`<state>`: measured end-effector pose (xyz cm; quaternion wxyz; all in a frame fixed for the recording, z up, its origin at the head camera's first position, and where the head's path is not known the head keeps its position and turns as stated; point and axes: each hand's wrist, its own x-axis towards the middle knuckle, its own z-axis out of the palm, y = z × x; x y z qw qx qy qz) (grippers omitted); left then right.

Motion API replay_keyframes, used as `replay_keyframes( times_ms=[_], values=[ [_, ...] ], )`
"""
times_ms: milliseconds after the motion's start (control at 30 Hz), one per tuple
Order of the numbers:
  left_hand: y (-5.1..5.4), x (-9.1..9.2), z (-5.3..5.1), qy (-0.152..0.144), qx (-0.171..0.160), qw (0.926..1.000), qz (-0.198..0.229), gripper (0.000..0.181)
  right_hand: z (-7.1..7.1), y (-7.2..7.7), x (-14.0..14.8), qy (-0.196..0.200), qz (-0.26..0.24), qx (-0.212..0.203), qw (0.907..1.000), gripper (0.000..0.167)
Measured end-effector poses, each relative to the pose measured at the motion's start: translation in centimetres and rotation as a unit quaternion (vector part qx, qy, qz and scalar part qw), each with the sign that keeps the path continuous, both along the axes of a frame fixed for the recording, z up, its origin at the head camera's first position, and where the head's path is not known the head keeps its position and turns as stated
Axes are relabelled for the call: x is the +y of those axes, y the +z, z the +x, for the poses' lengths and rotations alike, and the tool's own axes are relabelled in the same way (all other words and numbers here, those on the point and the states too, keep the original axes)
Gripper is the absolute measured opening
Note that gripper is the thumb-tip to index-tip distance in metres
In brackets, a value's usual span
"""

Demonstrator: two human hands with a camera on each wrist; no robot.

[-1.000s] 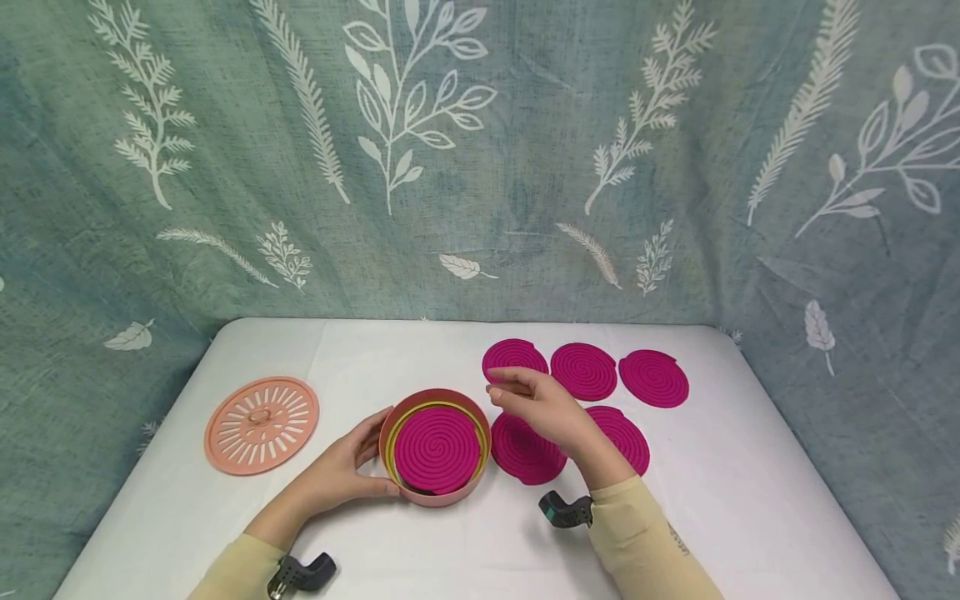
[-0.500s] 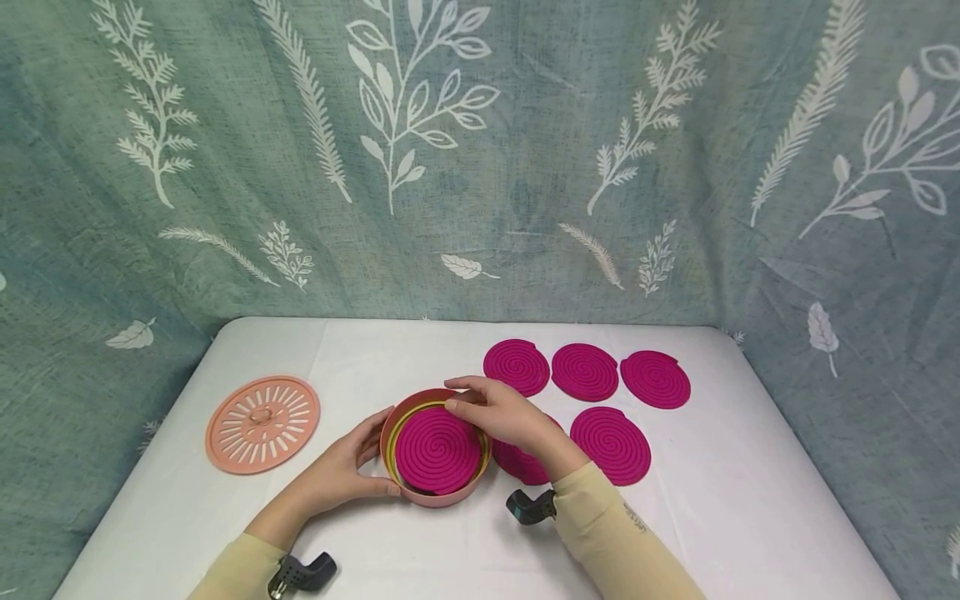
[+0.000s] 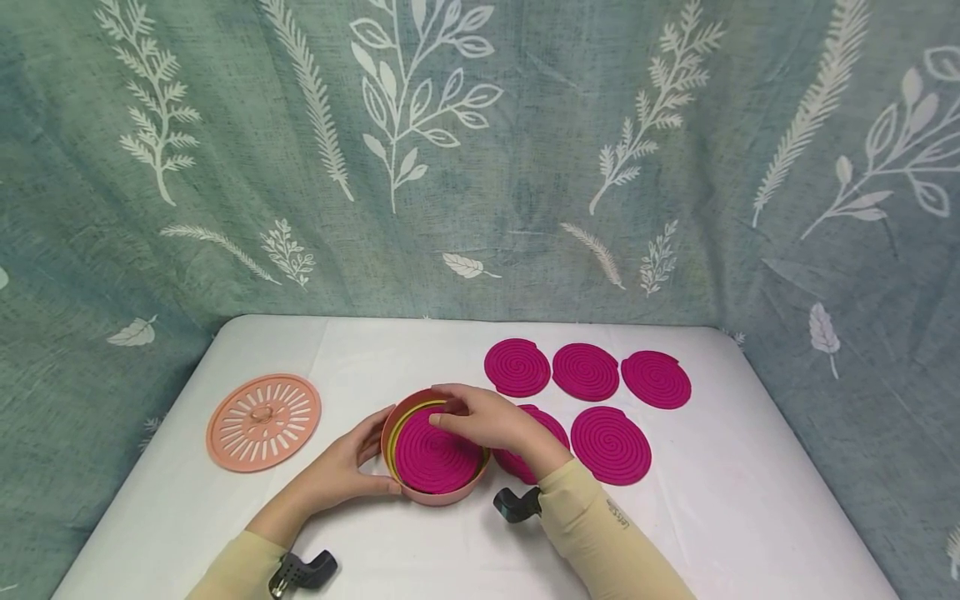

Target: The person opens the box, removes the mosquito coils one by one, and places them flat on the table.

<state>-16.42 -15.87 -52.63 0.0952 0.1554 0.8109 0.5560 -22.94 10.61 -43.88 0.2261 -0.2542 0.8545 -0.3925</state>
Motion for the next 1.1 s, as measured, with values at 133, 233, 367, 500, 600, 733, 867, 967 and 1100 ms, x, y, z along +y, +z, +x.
replay_keyframes(
  times_ms=[133, 233, 367, 500, 600, 733, 867, 967, 1100],
  values=[
    [0.06, 0.05, 0.01, 0.002, -0.002, 1.0000, -0.006, 0.115, 0.05, 0.05, 0.04, -0.008, -0.004, -0.004, 1.0000, 0.060],
    [0.08, 0.05, 0.01, 0.003, -0.002, 1.0000, -0.006, 0.116, 0.04, 0.03, 0.07, -0.010, -0.008, -0.002, 0.9999, 0.059],
    [0.04, 0.05, 0.01, 0.003, -0.001, 1.0000, -0.006, 0.116, -0.02, -0.05, 0.07, -0.013, -0.010, 0.003, 0.9999, 0.059],
    [-0.03, 0.05, 0.01, 0.001, 0.004, 1.0000, -0.004, 0.115, -0.09, -0.17, 0.15, -0.020, -0.024, 0.007, 0.9995, 0.058],
    [0.01, 0.08, -0.02, 0.002, 0.006, 1.0000, -0.003, 0.115, -0.12, -0.26, 0.25, -0.030, -0.045, 0.005, 0.9985, 0.055],
    [0.12, 0.14, -0.09, 0.005, 0.007, 0.9999, -0.005, 0.115, -0.16, -0.31, 0.33, -0.041, -0.077, -0.007, 0.9962, 0.052],
    [0.20, 0.18, -0.09, 0.006, 0.003, 1.0000, -0.005, 0.115, -0.29, -0.33, 0.40, -0.055, -0.104, -0.023, 0.9928, 0.050],
    [0.27, 0.22, -0.05, 0.007, 0.000, 1.0000, -0.003, 0.115, -0.40, -0.38, 0.42, -0.067, -0.117, -0.036, 0.9902, 0.049],
    [0.28, 0.23, -0.06, 0.007, 0.000, 1.0000, -0.002, 0.115, -0.54, -0.56, 0.43, -0.076, -0.132, -0.055, 0.9868, 0.046]
  ],
)
